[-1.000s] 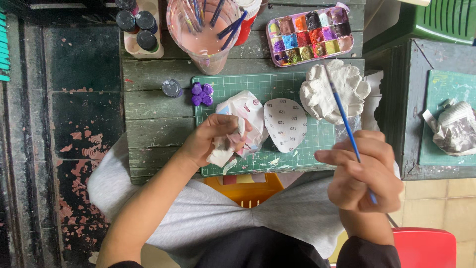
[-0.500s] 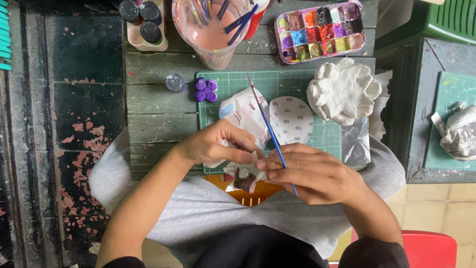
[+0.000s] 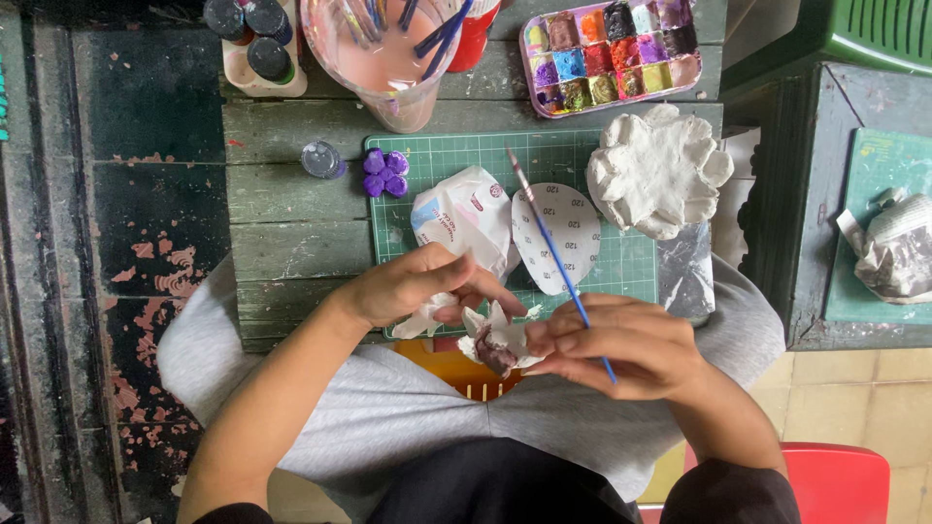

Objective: The person sits at a work table and paints a small white clay piece using a paintbrush, dipping the brush into a cup of water and a palette of pigments between strokes. They hold and turn the clay piece with their other hand while applying pigment to its surface.

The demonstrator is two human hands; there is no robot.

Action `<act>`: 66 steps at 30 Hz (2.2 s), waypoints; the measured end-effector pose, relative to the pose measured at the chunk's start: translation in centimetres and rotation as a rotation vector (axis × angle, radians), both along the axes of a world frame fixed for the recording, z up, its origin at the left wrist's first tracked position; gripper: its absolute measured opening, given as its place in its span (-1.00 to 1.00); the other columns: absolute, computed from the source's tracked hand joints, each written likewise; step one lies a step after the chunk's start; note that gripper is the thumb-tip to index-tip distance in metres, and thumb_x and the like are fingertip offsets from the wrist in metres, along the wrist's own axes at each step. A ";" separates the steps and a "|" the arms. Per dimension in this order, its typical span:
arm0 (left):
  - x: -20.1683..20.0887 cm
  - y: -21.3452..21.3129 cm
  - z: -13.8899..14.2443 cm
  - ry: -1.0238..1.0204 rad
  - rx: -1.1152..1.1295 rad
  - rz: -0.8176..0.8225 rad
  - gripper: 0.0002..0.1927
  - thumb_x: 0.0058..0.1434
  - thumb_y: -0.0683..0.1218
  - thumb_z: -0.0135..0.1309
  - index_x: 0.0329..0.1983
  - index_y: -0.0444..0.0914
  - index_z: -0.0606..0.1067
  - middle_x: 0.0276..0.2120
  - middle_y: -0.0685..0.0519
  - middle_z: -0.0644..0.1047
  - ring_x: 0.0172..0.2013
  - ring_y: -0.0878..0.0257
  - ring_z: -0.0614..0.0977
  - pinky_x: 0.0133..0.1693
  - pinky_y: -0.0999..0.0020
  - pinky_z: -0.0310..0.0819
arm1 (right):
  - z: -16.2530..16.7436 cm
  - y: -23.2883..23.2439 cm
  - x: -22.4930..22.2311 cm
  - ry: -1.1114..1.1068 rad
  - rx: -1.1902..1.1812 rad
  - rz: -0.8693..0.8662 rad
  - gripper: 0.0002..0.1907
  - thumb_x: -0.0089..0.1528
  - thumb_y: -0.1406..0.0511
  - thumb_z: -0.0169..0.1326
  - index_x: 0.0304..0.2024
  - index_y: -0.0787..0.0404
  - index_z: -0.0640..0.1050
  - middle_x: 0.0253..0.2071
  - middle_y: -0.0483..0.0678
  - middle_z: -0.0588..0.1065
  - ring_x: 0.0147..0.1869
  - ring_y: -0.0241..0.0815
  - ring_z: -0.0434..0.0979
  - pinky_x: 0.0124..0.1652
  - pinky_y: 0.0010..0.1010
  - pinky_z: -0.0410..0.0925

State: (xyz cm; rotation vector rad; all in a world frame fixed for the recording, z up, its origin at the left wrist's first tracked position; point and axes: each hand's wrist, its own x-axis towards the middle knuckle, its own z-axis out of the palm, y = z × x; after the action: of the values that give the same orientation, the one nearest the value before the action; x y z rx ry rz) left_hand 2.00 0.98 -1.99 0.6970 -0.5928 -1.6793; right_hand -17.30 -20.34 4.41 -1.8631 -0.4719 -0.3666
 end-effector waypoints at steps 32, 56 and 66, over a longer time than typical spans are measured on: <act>-3.1 -0.4 0.1 0.236 0.023 0.070 -0.22 0.22 0.24 0.26 0.23 -0.47 0.44 -0.14 -0.09 0.60 -0.46 0.49 0.33 -0.37 0.53 0.27 | -1.2 -2.2 0.5 0.239 0.551 -0.173 -0.19 0.19 0.51 0.32 0.44 0.32 0.28 0.40 0.21 0.37 0.13 0.00 0.63 0.14 -0.19 0.49; -3.4 -1.1 -1.2 0.313 0.044 0.436 -0.27 0.39 0.32 0.06 0.12 -0.47 0.41 -0.27 0.06 0.45 -0.47 0.47 0.31 -0.38 0.49 0.24 | -0.3 -1.2 -0.3 -0.362 -0.106 -0.494 -0.66 0.48 0.26 -0.10 -0.26 0.45 0.44 -0.37 0.07 0.46 -0.35 -0.05 0.55 -0.33 -0.27 0.53; -3.2 -1.1 -1.1 0.370 0.080 0.373 -0.28 0.28 0.30 0.14 0.12 -0.43 0.43 -0.22 0.06 0.51 -0.50 0.50 0.33 -0.41 0.51 0.22 | -1.5 -2.0 -0.3 -0.282 0.084 -0.574 -0.71 0.52 0.30 -0.12 -0.16 0.44 0.43 -0.35 0.10 0.48 -0.40 -0.12 0.52 -0.38 -0.37 0.47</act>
State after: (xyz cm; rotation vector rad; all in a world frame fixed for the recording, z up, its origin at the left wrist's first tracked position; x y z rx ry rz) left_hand -1.15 -0.13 -3.07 0.4986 -0.1228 -1.4358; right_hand -17.61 -22.31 2.93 -1.8482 -0.0920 -1.0267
